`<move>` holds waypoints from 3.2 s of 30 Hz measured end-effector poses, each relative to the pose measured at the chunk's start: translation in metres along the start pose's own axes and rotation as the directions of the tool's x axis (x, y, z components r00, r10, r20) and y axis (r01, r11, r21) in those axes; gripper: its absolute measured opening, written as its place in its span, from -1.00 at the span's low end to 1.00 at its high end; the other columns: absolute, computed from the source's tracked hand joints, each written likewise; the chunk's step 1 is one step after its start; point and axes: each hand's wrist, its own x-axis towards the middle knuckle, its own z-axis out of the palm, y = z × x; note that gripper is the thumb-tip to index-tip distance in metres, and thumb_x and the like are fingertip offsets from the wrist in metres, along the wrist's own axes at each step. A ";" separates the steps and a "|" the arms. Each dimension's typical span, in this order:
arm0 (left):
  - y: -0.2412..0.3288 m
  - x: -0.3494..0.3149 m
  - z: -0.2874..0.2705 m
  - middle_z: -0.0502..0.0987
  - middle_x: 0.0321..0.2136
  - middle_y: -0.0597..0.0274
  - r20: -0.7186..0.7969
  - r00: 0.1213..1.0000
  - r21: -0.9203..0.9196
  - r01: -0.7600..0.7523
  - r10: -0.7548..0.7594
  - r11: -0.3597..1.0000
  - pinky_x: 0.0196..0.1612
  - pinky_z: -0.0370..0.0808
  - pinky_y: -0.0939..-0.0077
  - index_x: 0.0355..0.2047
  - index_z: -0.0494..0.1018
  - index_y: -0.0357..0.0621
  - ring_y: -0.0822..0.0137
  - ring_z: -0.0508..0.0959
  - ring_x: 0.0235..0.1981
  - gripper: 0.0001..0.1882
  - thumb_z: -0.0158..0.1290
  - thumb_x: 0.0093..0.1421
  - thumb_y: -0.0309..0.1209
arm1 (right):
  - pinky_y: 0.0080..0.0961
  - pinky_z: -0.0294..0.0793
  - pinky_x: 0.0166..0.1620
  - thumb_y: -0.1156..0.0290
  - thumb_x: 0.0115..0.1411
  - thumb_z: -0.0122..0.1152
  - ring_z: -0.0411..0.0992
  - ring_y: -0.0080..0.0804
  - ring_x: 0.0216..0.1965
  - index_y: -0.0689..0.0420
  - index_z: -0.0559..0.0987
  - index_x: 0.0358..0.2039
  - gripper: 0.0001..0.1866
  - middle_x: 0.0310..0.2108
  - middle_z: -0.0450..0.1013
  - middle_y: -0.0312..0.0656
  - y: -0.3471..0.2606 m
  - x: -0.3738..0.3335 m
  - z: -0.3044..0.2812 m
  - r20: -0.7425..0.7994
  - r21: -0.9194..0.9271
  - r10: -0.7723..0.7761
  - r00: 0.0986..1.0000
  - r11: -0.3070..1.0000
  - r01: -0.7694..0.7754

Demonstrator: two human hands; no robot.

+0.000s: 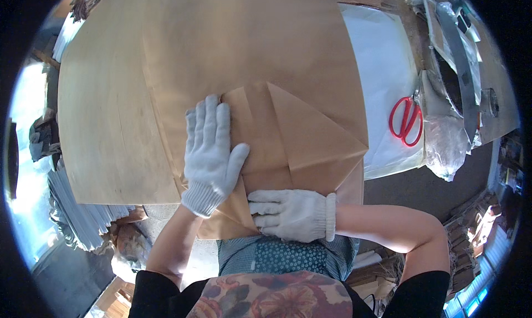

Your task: The person cuts a stack of brown paper sheets using red-handled scissors and then folds the cut pieces using a metal template. The person stacks the finished folded pieces on the table.

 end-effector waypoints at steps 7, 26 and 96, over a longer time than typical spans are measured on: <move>0.009 0.012 -0.009 0.14 0.45 -0.34 -0.061 0.996 -0.085 -0.075 0.070 0.994 0.56 -0.06 -0.10 0.44 0.15 -0.41 -0.32 0.09 0.49 -0.16 0.10 0.33 -0.09 | -0.10 0.29 0.45 0.37 0.13 0.29 0.45 -0.07 0.27 0.07 0.73 -0.11 -0.70 0.09 0.59 -0.20 0.008 0.003 -0.040 -0.313 -0.347 -0.079 0.946 0.937 -0.037; 0.005 -0.046 -0.007 0.08 0.47 -0.38 -0.045 0.995 0.001 -0.092 0.092 0.996 0.54 -0.06 -0.19 0.44 0.10 -0.46 -0.39 0.04 0.49 -0.01 0.18 0.24 0.01 | -0.16 0.50 0.12 0.28 0.22 0.34 0.50 -0.01 0.04 0.15 0.57 0.03 -0.60 -0.02 0.53 -0.07 0.018 -0.142 -0.157 -0.950 -0.014 0.266 0.162 0.485 -0.874; 0.012 -0.084 -0.007 0.50 -0.40 0.26 -0.140 0.988 -0.505 -0.017 -0.062 0.863 -0.13 0.37 0.21 -0.42 0.54 -0.05 0.13 0.49 -0.26 -0.68 0.30 -0.26 -0.60 | -0.19 0.54 0.13 0.35 -0.28 0.65 0.45 -0.06 0.14 -0.01 0.61 -0.16 -0.42 -0.01 0.48 -0.20 -0.025 -0.041 -0.109 -0.215 -0.380 0.709 0.671 0.572 -0.727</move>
